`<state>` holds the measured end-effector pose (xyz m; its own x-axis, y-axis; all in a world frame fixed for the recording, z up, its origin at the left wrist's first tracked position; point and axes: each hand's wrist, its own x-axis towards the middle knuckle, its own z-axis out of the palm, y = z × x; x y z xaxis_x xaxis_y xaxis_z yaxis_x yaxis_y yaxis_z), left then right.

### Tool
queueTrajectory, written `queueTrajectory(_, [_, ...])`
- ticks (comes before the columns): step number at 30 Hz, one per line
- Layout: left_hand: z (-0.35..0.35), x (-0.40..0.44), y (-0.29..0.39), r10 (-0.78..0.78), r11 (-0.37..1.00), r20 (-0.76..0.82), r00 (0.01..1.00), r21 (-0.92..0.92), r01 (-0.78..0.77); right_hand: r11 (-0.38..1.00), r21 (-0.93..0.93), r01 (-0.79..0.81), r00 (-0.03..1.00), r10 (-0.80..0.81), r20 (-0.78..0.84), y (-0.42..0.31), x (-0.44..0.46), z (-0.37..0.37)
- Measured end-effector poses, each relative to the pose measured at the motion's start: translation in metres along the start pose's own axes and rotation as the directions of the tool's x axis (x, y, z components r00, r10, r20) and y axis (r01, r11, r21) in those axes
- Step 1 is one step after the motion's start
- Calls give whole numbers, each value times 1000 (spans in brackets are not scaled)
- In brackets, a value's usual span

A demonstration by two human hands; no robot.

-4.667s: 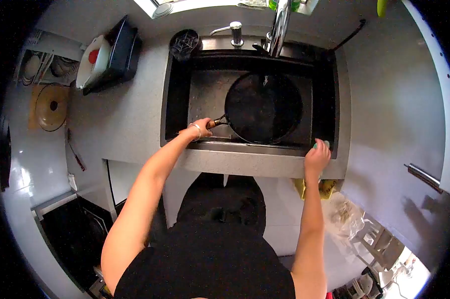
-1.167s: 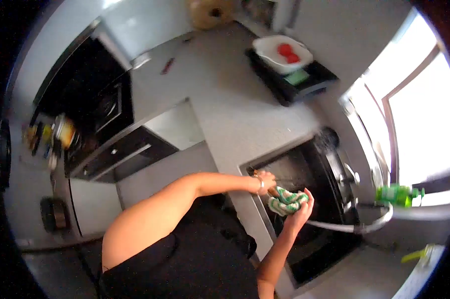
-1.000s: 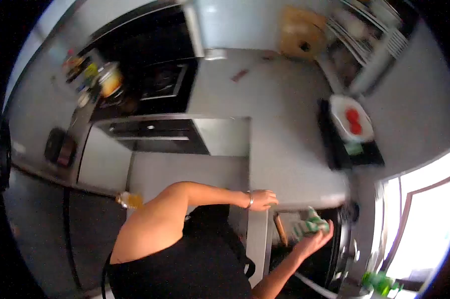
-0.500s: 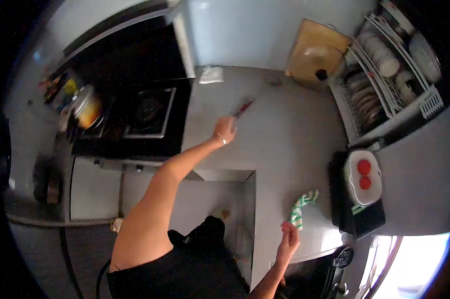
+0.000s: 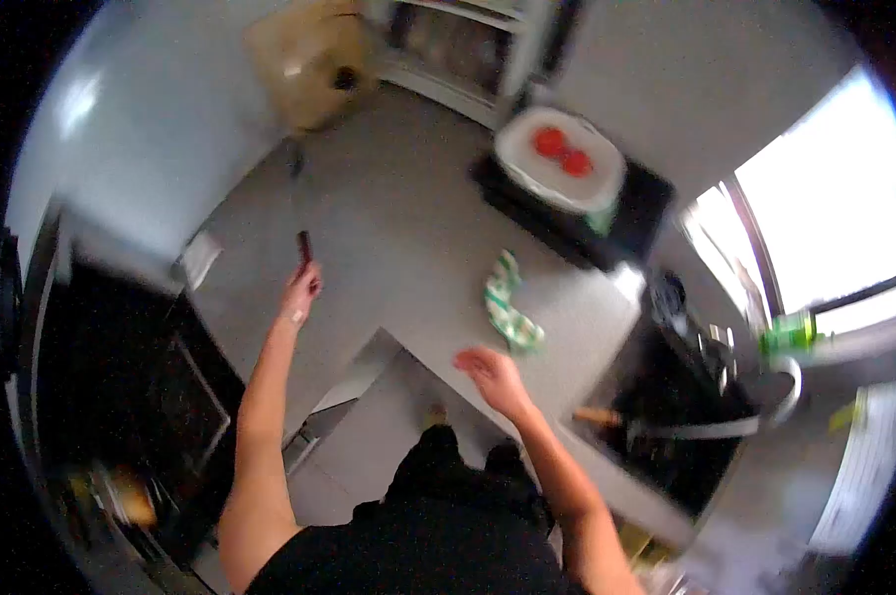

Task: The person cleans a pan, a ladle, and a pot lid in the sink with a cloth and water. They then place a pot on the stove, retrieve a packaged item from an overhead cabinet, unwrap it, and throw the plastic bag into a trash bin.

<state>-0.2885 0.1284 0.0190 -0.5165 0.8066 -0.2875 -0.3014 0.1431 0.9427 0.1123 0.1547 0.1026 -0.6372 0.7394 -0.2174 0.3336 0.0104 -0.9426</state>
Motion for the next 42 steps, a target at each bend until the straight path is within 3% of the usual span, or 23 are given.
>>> queueTrajectory(1, [18,-37,13,46,975,143,989,-220,-13,998,59,-2,998,-2,65,-17,2,3])
queueTrajectory(3, [52,-100,13,-28,949,263,964,-296,108,993,114,-2,992,-12,128,-29,7,12])
queueTrajectory(5, [91,-170,3,-84,974,310,947,-173,143,973,147,176,976,-192,107,-29,1,24])
queueTrajectory(8, [144,-248,-20,-85,996,477,875,60,65,906,405,119,960,-210,188,-27,-24,21])
queueTrajectory(9, [158,-264,-27,-86,988,485,870,157,10,914,384,133,960,-216,180,-24,-40,9])
queueTrajectory(11, [184,-272,-20,-229,913,641,733,402,-66,926,340,166,955,-236,177,-14,-81,-19])
queueTrajectory(12, [202,-274,-17,-310,853,689,655,506,-128,948,240,209,965,-240,107,-1,-103,-32])
queueTrajectory(15, [271,-273,-19,-98,644,969,226,234,-728,971,211,110,985,-79,-151,36,-188,-71])
queueTrajectory(16, [297,-280,-20,-258,736,931,259,363,-572,977,202,69,967,-16,-253,37,-223,-88])
queueTrajectory(18, [352,-282,-43,-351,695,911,217,409,-592,968,240,-68,893,166,-418,63,-288,-112])
queueTrajectory(20, [411,-279,-92,-239,723,965,103,248,-645,978,190,-86,768,187,-612,101,-351,-125])
queueTrajectory(21, [439,-274,-121,-295,668,951,90,273,-692,950,297,-97,695,278,-663,98,-381,-131])
queueTrajectory(22, [472,-271,-145,-369,561,927,65,278,-780,955,267,-129,622,287,-728,113,-409,-132])
queueTrajectory(23, [494,-268,-188,-371,446,921,119,289,-847,929,320,-186,514,370,-774,123,-434,-132])
queueTrajectory(26, [543,-278,-272,-563,142,756,335,488,-861,909,190,-370,439,352,-827,143,-492,-132])
queueTrajectory(27, [555,-282,-288,-598,59,695,399,535,-843,882,278,-380,386,424,-819,154,-507,-126])
queueTrajectory(29, [566,-286,-310,-691,-16,549,470,639,-769,841,362,-402,302,495,-815,166,-530,-116])
queueTrajectory(30, [566,-287,-322,-662,-51,541,519,658,-751,828,408,-385,283,526,-802,168,-539,-116])
queueTrajectory(32, [566,-283,-328,-639,-66,568,519,631,-773,796,496,-348,250,589,-769,173,-553,-119])
queueTrajectory(35, [581,-305,-270,-611,-109,607,508,571,-813,801,465,-378,194,560,-806,184,-571,-135])
queueTrajectory(36, [589,-312,-244,-645,-137,585,491,544,-828,827,315,-465,229,456,-860,213,-583,-138])
queueTrajectory(39, [595,-310,-207,-699,-151,553,453,505,-850,806,319,-499,321,514,-795,186,-579,-192])
queueTrajectory(42, [596,-318,-156,-834,-102,358,419,647,-756,811,155,-563,408,437,-802,190,-577,-231])
